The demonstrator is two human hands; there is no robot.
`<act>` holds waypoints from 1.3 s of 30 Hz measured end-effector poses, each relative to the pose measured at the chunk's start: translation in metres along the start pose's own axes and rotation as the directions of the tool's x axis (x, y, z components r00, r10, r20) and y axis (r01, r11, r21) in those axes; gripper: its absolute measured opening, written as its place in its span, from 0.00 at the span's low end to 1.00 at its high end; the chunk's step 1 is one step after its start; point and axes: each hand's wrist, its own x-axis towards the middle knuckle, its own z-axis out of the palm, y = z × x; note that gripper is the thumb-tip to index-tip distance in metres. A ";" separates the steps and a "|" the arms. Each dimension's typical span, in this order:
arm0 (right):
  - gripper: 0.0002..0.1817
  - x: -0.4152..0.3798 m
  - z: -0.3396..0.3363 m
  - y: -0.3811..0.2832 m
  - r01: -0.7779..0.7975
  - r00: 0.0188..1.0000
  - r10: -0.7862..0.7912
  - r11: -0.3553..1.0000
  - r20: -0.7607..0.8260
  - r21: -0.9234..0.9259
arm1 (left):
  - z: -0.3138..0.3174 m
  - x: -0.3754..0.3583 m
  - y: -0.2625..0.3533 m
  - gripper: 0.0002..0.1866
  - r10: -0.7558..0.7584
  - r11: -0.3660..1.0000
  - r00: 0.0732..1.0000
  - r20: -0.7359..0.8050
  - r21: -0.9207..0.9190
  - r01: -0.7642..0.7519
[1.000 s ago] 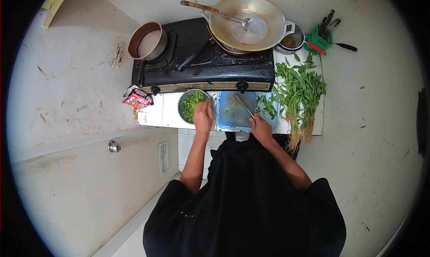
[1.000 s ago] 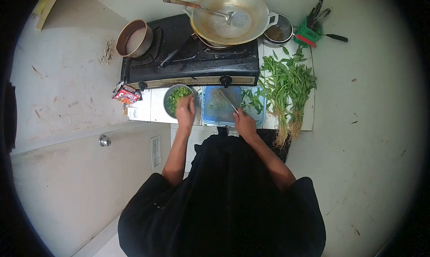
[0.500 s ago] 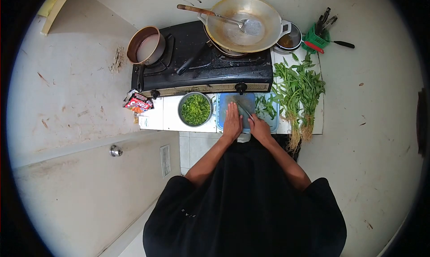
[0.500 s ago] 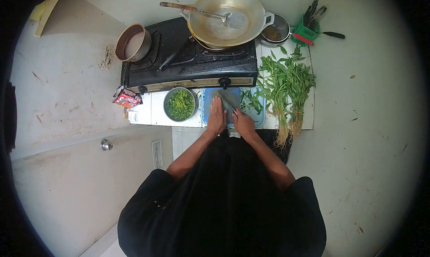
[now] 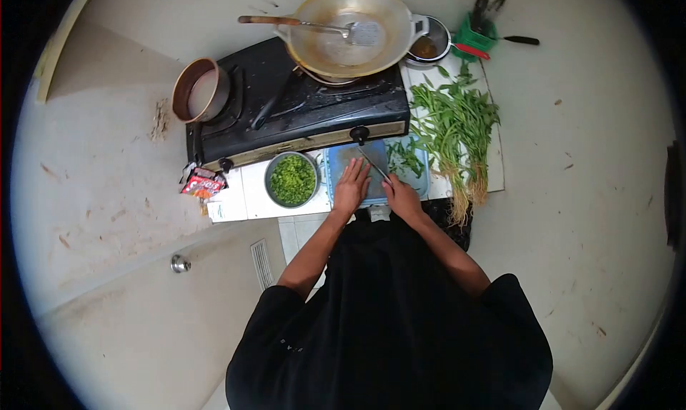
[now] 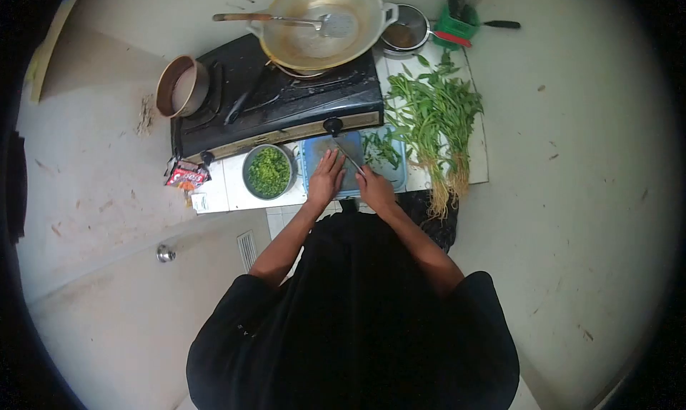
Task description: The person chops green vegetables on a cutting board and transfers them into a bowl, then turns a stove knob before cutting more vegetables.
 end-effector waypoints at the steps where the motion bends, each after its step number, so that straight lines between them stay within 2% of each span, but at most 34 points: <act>1: 0.13 -0.002 0.001 -0.003 -0.015 1.000 0.015 1.000 0.015 0.016 | 0.000 -0.004 -0.004 0.22 0.059 0.998 0.998 -0.019 -0.023 -0.060; 3: 0.13 -0.007 0.002 -0.010 -0.028 0.999 0.028 0.999 -0.015 0.022 | -0.004 -0.010 -0.011 0.23 0.111 0.993 0.992 -0.056 -0.032 -0.113; 5: 0.13 -0.012 0.003 -0.016 -0.064 0.998 0.064 0.998 -0.009 0.023 | -0.016 -0.011 -0.017 0.29 0.135 0.989 0.987 0.092 0.049 -0.140; 6: 0.13 -0.015 0.006 -0.016 -0.078 0.997 0.079 0.997 -0.020 0.025 | -0.017 -0.011 -0.020 0.31 0.179 0.983 0.983 0.031 0.039 -0.180; 9: 0.12 -0.023 0.017 -0.016 -0.103 0.993 0.106 0.993 -0.058 0.052 | -0.022 -0.008 -0.032 0.27 0.195 0.981 0.979 0.054 -0.019 -0.194; 10: 0.12 -0.028 0.022 -0.017 -0.122 0.989 0.127 0.990 -0.076 0.066 | -0.023 -0.007 -0.032 0.23 0.207 0.978 0.978 0.022 -0.018 -0.206; 14: 0.12 -0.043 0.038 -0.023 -0.161 0.976 0.177 0.980 -0.131 0.121 | -0.024 -0.002 -0.035 0.25 0.224 0.975 0.973 0.058 -0.024 -0.223; 17: 0.13 -0.050 0.044 -0.026 -0.185 0.969 0.204 0.973 -0.136 0.140 | -0.026 0.005 -0.031 0.20 0.188 0.980 0.982 0.027 -0.077 -0.186; 19: 0.13 -0.051 0.042 -0.029 -0.182 0.965 0.206 0.972 -0.161 0.152 | -0.026 0.012 -0.030 0.15 0.069 0.972 0.996 -0.057 -0.221 -0.080; 20: 0.13 -0.050 0.041 -0.031 -0.171 0.963 0.200 0.972 -0.181 0.163 | -0.028 0.013 -0.031 0.15 0.071 0.972 0.995 -0.063 -0.220 -0.083; 22: 0.13 -0.048 0.044 -0.029 -0.170 0.959 0.202 0.971 -0.198 0.165 | -0.050 0.019 -0.022 0.12 -0.056 0.926 0.989 -0.137 -0.379 0.000; 25: 0.13 -0.046 0.048 -0.029 -0.180 0.956 0.213 0.969 -0.200 0.170 | -0.093 0.017 -0.018 0.14 -0.142 0.889 0.959 -0.247 -0.458 0.014; 27: 0.14 -0.041 0.050 -0.034 -0.174 0.960 0.206 0.969 -0.187 0.174 | -0.125 0.008 -0.022 0.14 -0.164 0.912 0.941 -0.296 -0.409 0.030; 29: 0.14 -0.039 0.050 -0.036 -0.131 0.958 0.175 0.971 -0.225 0.198 | -0.146 -0.005 -0.034 0.13 -0.183 0.954 0.888 -0.422 -0.295 0.056; 31: 0.14 -0.035 0.049 -0.039 -0.130 0.964 0.166 0.976 -0.206 0.175 | -0.145 -0.021 -0.057 0.14 -0.231 0.947 0.872 -0.432 -0.307 0.099; 34: 0.14 -0.032 0.051 -0.042 -0.121 0.974 0.142 0.985 -0.178 0.122 | -0.144 -0.042 -0.078 0.15 -0.315 0.944 0.908 -0.277 -0.190 0.270; 37: 0.13 -0.032 0.054 -0.041 -0.063 0.976 0.080 0.994 -0.205 0.088 | -0.150 -0.054 -0.080 0.13 -0.322 0.931 0.881 -0.346 -0.286 0.228; 38: 0.13 -0.033 0.055 -0.040 -0.051 0.978 0.067 0.995 -0.199 0.084 | -0.150 -0.054 -0.080 0.09 -0.370 0.913 0.855 -0.362 -0.310 0.264; 39: 0.14 -0.033 0.054 -0.040 -0.054 0.979 0.069 0.995 -0.193 0.082 | -0.150 -0.055 -0.081 0.09 -0.380 0.911 0.846 -0.375 -0.309 0.272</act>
